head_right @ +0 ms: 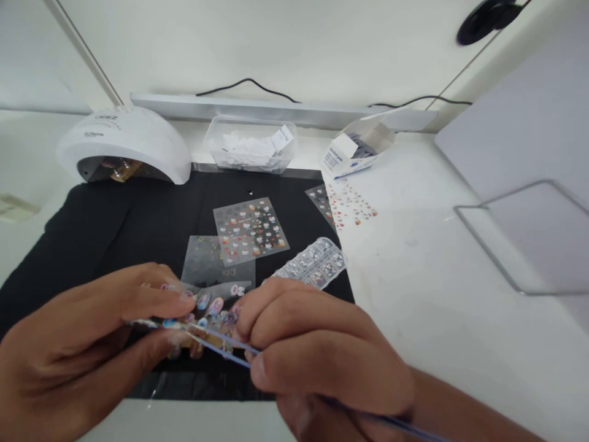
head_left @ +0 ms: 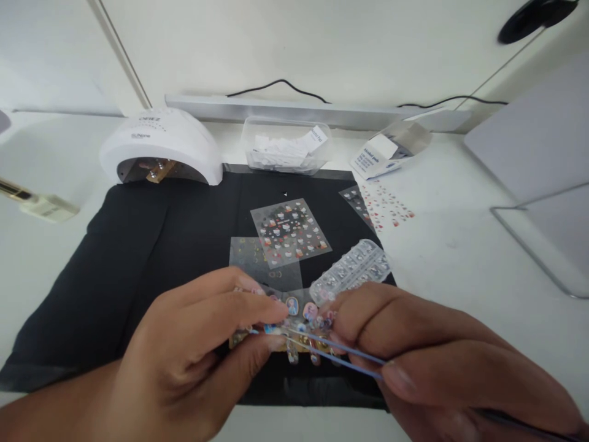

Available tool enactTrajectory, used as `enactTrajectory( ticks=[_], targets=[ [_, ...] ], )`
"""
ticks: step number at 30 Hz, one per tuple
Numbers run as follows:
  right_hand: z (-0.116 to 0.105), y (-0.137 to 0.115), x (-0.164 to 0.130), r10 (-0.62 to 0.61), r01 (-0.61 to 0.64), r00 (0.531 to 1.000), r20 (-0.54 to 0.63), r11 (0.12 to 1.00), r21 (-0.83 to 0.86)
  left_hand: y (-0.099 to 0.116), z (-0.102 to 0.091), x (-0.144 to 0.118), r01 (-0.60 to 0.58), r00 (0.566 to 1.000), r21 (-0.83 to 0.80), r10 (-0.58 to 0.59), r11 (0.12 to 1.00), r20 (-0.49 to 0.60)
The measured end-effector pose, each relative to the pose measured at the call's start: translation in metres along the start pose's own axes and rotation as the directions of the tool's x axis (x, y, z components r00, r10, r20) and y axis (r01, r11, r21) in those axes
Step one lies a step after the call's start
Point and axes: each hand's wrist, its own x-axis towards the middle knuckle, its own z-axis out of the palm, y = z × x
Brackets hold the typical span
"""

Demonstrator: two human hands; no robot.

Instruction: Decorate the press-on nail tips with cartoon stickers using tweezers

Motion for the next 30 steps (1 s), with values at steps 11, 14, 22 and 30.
enactTrajectory(
  ticks=[11, 14, 22, 30],
  targets=[
    [0.003, 0.002, 0.005, -0.079, 0.081, 0.995, -0.055, 0.996, 0.029, 0.0, 0.002, -0.001, 0.018, 1.0, 0.001, -0.018, 1.0, -0.014],
    [0.002, 0.001, 0.003, -0.086, 0.087, 0.996, -0.03, 0.996, 0.026, -0.001, 0.001, -0.001, 0.016, 1.0, -0.003, -0.016, 1.0, -0.011],
    [0.012, 0.002, 0.008, -0.166, 0.152, 0.975, -0.145, 0.983, -0.106, 0.0, 0.001, 0.002, 0.009, 1.0, -0.014, -0.009, 1.0, -0.013],
    [0.001, 0.012, -0.005, -0.002, 0.008, 0.998, -0.067, 0.997, 0.077, 0.0, 0.002, 0.004, 0.128, 0.991, -0.152, -0.13, 0.98, -0.009]
  ],
)
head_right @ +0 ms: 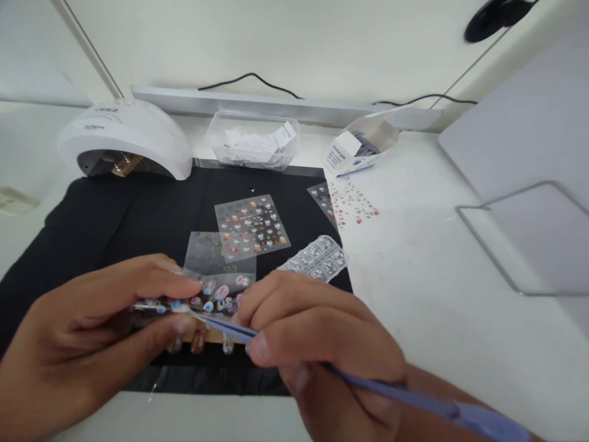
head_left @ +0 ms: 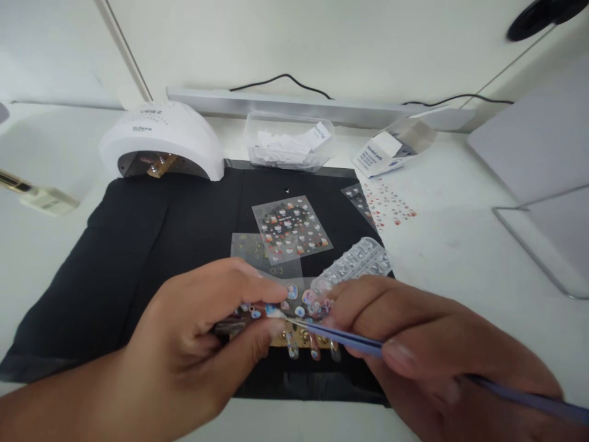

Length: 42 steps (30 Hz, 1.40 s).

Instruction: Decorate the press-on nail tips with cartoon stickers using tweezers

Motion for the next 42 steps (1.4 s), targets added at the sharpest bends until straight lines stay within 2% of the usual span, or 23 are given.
enactTrajectory(
  ticks=[2, 9, 13, 16, 18, 19, 21, 23, 25, 27, 29, 32, 35, 39, 42],
  targets=[
    [-0.003, 0.004, -0.004, 0.066, -0.065, 0.998, -0.017, 0.997, 0.048, 0.001, 0.0, 0.001, 0.038, 0.999, -0.013, -0.039, 0.999, -0.031],
    [-0.005, 0.009, -0.004, 0.135, -0.13, 0.99, -0.039, 0.984, 0.124, 0.003, 0.004, 0.006, 0.187, 0.973, -0.166, -0.206, 0.968, -0.105],
    [-0.002, 0.009, -0.003, 0.116, -0.099, 0.989, -0.095, 0.98, 0.172, -0.002, -0.004, 0.01, 0.243, 0.957, -0.147, -0.262, 0.959, -0.125],
    [-0.002, 0.011, -0.001, 0.091, -0.069, 0.991, -0.1, 0.976, 0.206, -0.016, -0.014, 0.016, 0.279, 0.954, -0.071, -0.285, 0.958, -0.094],
    [-0.007, 0.012, 0.001, 0.088, -0.071, 0.993, -0.08, 0.977, 0.201, -0.029, -0.02, 0.022, 0.295, 0.956, 0.067, -0.293, 0.953, -0.034],
    [-0.01, 0.012, 0.002, 0.101, -0.087, 0.993, -0.062, 0.977, 0.194, -0.035, -0.023, 0.026, 0.285, 0.958, 0.175, -0.288, 0.942, -0.009],
    [-0.018, 0.013, 0.005, 0.161, -0.156, 0.987, -0.015, 0.971, 0.178, -0.046, -0.026, 0.031, 0.291, 0.952, 0.258, -0.304, 0.922, 0.014],
    [-0.027, 0.015, 0.008, 0.237, -0.247, 0.968, 0.082, 0.957, 0.153, -0.051, -0.028, 0.033, 0.288, 0.953, 0.34, -0.304, 0.895, -0.007],
    [-0.034, 0.018, 0.012, 0.299, -0.323, 0.939, 0.167, 0.936, 0.138, -0.049, -0.028, 0.032, 0.237, 0.97, 0.439, -0.232, 0.867, -0.066],
    [-0.038, 0.021, 0.016, 0.341, -0.376, 0.914, 0.219, 0.914, 0.149, -0.04, -0.028, 0.029, 0.105, 0.993, 0.547, -0.06, 0.831, -0.1],
    [-0.039, 0.024, 0.019, 0.369, -0.417, 0.895, 0.251, 0.893, 0.172, -0.027, -0.025, 0.023, -0.062, 0.993, 0.582, 0.108, 0.811, -0.045],
    [-0.039, 0.028, 0.021, 0.4, -0.463, 0.867, 0.299, 0.867, 0.182, -0.01, -0.017, 0.015, -0.184, 0.978, 0.473, 0.112, 0.862, 0.175],
    [-0.04, 0.03, 0.019, 0.409, -0.474, 0.856, 0.316, 0.865, 0.164, -0.003, -0.007, 0.008, -0.178, 0.945, 0.423, 0.035, 0.889, 0.325],
    [-0.041, 0.032, 0.015, 0.396, -0.454, 0.864, 0.31, 0.88, 0.141, -0.005, 0.006, 0.002, -0.185, 0.914, 0.428, -0.005, 0.885, 0.406],
    [-0.042, 0.033, 0.013, 0.391, -0.445, 0.87, 0.299, 0.885, 0.137, -0.007, 0.011, 0.001, -0.189, 0.921, 0.463, -0.007, 0.866, 0.388]
  ],
)
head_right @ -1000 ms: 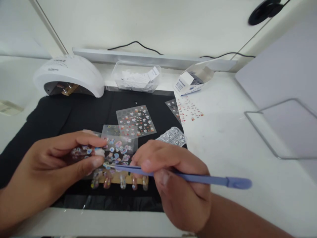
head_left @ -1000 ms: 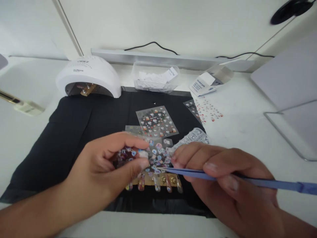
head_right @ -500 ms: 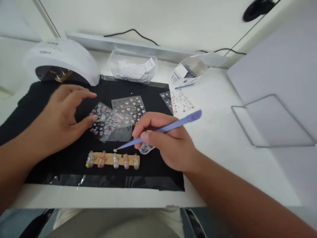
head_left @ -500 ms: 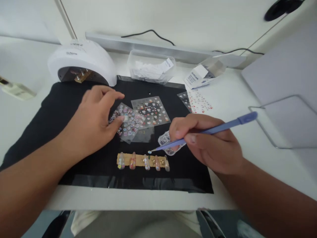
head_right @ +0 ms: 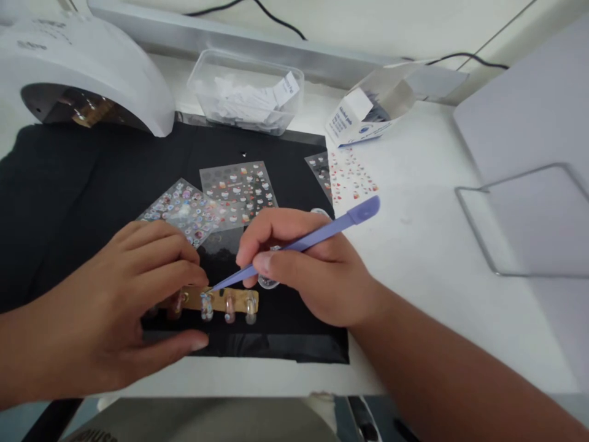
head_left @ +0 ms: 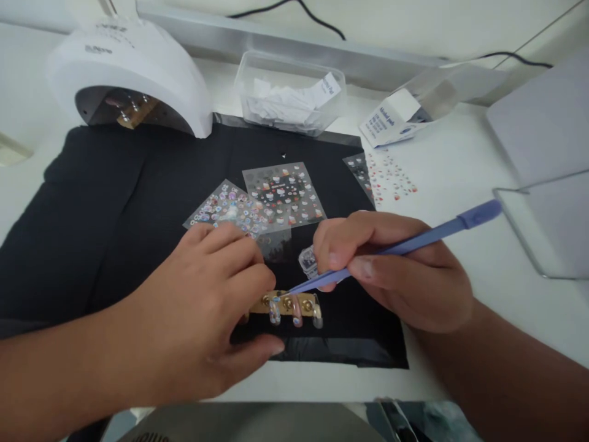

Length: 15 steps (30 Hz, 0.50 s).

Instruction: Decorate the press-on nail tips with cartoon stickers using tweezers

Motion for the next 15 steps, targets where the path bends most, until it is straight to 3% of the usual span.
enactTrajectory(
  ticks=[15],
  targets=[
    [0.0024, -0.0006, -0.0027, 0.013, -0.014, 1.0, -0.01, 0.996, -0.083, 0.0006, 0.0057, 0.0, -0.01, 0.999, -0.007, 0.01, 1.0, -0.041]
  ],
)
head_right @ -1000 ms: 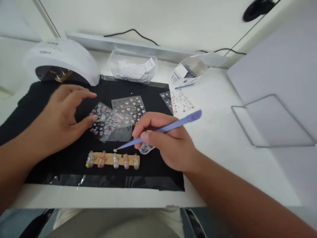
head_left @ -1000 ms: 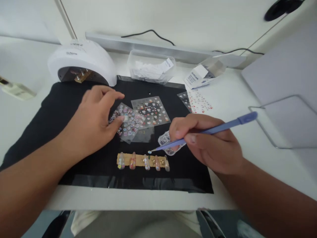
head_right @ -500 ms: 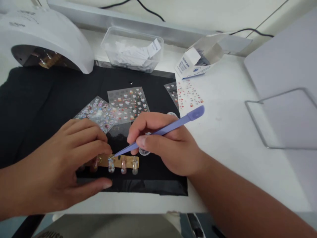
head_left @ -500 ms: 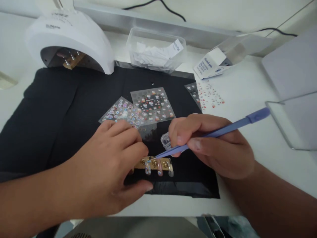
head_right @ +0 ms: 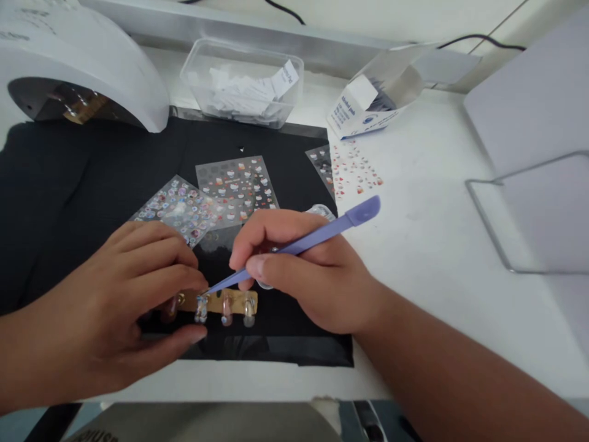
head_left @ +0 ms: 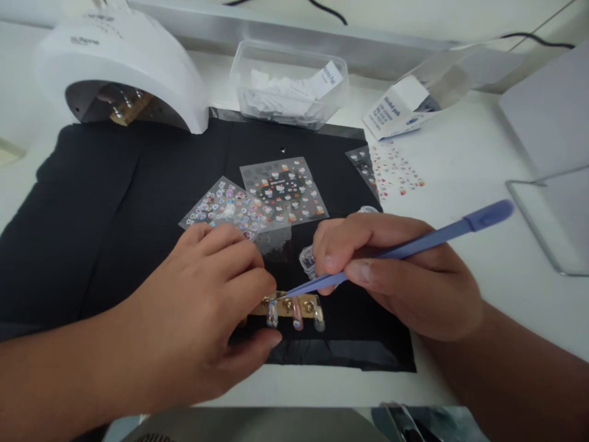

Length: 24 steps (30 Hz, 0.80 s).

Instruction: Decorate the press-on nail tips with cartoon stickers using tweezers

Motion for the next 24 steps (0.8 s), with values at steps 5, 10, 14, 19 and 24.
enactTrajectory(
  ticks=[5, 10, 14, 19, 24],
  targets=[
    [0.0013, 0.0004, 0.0006, 0.01, -0.01, 1.0, -0.009, 1.0, -0.023, -0.0013, -0.0006, -0.0003, -0.012, 1.0, -0.017, 0.012, 1.0, 0.006],
    [0.0007, 0.0026, -0.0001, -0.009, 0.009, 1.0, -0.01, 1.0, -0.001, -0.0013, -0.0009, 0.0012, -0.005, 1.0, -0.015, 0.005, 1.0, 0.016],
    [0.0003, 0.0035, -0.0002, 0.001, -0.001, 1.0, -0.01, 1.0, 0.006, -0.0014, -0.0014, 0.0016, -0.012, 1.0, -0.018, 0.012, 1.0, 0.007],
    [0.0009, 0.0036, 0.0004, 0.002, -0.002, 1.0, -0.015, 1.0, 0.019, -0.0013, -0.0021, 0.0013, -0.02, 1.0, -0.002, 0.02, 1.0, 0.011],
    [0.0019, 0.0023, 0.0008, 0.01, -0.01, 1.0, -0.027, 1.0, 0.007, -0.0003, -0.0025, 0.0017, -0.019, 0.999, 0.009, 0.019, 1.0, 0.03]
  ],
)
